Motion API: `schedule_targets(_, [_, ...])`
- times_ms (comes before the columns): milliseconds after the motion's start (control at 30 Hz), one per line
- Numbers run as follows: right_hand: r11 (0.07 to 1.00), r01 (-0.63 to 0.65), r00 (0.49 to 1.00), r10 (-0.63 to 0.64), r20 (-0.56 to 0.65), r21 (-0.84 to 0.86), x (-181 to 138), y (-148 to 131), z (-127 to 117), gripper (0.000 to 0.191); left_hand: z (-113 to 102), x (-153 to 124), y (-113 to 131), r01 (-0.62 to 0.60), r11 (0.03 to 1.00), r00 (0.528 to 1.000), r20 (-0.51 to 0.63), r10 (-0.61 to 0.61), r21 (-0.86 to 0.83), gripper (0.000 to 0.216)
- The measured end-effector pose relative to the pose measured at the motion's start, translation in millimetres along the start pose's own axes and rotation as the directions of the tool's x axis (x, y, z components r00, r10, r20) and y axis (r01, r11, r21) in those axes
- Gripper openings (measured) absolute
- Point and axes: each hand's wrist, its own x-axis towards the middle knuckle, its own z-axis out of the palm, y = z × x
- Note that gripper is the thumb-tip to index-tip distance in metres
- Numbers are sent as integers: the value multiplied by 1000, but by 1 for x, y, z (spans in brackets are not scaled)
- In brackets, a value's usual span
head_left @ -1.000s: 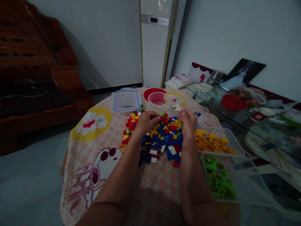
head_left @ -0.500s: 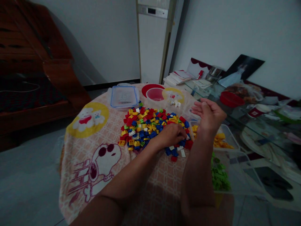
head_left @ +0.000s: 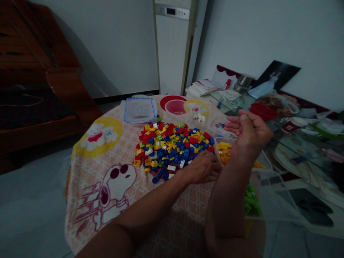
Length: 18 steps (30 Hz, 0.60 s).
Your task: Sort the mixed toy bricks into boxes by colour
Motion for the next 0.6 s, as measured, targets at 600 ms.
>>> schedule_targets(600, [999,-49,999,49,22,2,-2,-2,2,26,18,-7,-8,76,936,996,-72,-55,344,23])
